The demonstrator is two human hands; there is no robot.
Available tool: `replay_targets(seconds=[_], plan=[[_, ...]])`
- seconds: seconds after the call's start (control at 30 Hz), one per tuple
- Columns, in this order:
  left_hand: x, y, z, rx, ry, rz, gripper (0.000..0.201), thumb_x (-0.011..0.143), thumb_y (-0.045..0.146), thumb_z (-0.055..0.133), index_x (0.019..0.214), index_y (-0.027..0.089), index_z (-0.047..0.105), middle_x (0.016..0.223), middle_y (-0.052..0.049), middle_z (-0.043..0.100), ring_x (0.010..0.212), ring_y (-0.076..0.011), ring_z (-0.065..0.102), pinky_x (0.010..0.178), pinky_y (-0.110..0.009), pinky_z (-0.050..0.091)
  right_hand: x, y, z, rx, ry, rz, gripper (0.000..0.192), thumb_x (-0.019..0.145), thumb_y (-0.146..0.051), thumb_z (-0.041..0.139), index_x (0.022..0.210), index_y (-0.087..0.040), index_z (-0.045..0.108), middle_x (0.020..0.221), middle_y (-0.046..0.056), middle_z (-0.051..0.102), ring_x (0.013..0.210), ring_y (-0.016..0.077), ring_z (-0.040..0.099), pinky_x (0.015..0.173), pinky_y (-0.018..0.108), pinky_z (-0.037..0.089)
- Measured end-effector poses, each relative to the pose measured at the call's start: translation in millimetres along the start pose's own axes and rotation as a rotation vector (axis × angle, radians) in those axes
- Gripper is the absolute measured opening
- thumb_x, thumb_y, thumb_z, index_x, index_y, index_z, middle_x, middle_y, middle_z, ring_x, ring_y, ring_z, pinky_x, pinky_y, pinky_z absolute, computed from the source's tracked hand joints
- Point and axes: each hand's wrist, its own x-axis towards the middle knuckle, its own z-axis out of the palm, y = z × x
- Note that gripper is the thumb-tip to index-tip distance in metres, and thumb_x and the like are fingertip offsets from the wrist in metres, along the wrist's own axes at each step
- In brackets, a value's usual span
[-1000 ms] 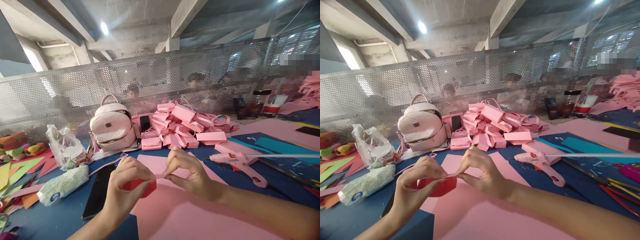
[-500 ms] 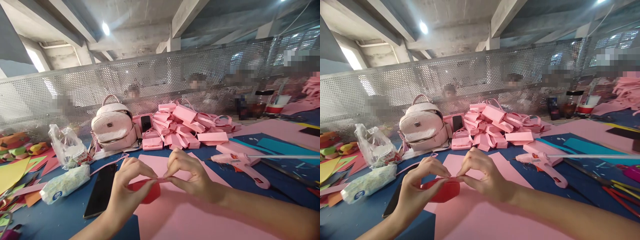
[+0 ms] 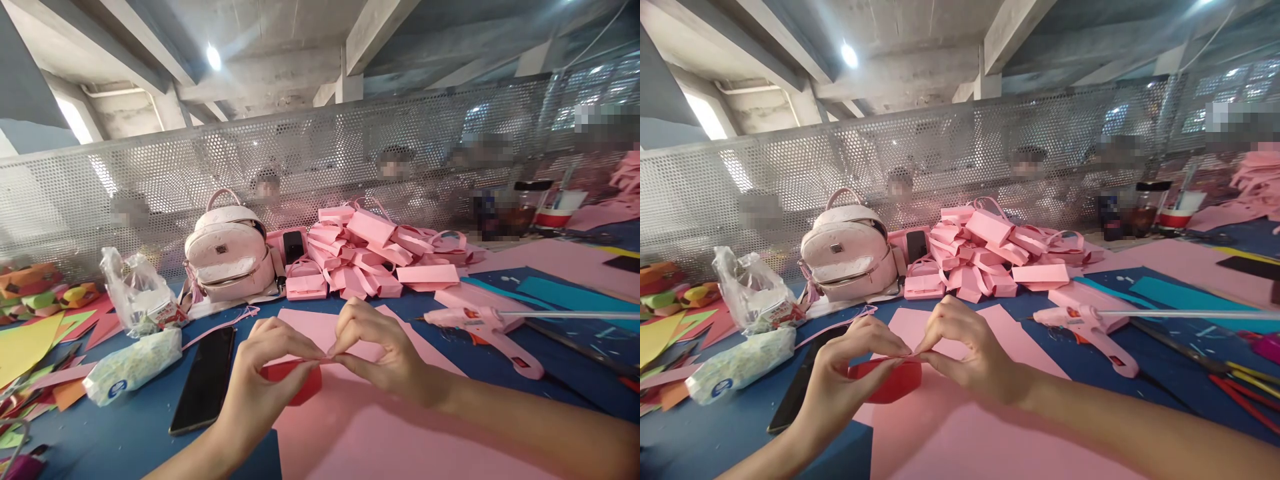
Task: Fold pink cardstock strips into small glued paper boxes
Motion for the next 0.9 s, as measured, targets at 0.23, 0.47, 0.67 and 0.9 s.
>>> replay_targets(seconds=[0.23,0.47,0.67,0.9], plan=[[1.8,2.3,3.1,-0.023,0.029,-0.002,0.011,0.081,0.012,0.072,0.077,0.022,0.072,0.077,0.0,0.074,0.075,-0.0173,0.065,0.075,-0.032,0.044,-1.1,0.0,0.7,0.006,-0.01,0.009,0.012,0.092,-0.025,0.065,0.082,-0.02,0.068,0.074,0.003,0.064,0.074,0.0171,0.055,0.069,0.032,0.044],[1.6,1.9,1.5,-0.057,0.06,0.005,0.02,0.081,0.015,0.073,0.065,0.019,0.062,0.071,0.0,0.069,0.069,-0.0154,0.063,0.071,-0.031,0.043,-0.5,-1.4,0.8,-0.008,-0.01,0.018,0.012,0.092,-0.026,0.065,0.081,-0.02,0.07,0.073,0.003,0.062,0.073,0.0167,0.055,0.067,0.031,0.045],[0.7,0.4,0.5,-0.04,0.042,-0.016,0.019,0.08,0.015,0.075,0.066,0.02,0.064,0.072,0.001,0.071,0.071,-0.016,0.063,0.077,-0.033,0.043,-0.4,-1.0,1.0,-0.024,-0.015,0.022,0.015,0.093,-0.028,0.065,0.081,-0.021,0.07,0.073,0.003,0.062,0.073,0.0168,0.055,0.068,0.032,0.045],[2.9,2.3,2.5,-0.047,0.016,0.024,0.013,0.081,0.011,0.073,0.075,0.023,0.072,0.078,0.002,0.076,0.075,-0.0168,0.065,0.079,-0.034,0.042,0.2,-1.5,0.9,-0.012,0.001,0.011,0.014,0.092,-0.027,0.066,0.08,-0.02,0.069,0.072,0.003,0.063,0.072,0.0167,0.055,0.067,0.031,0.044]])
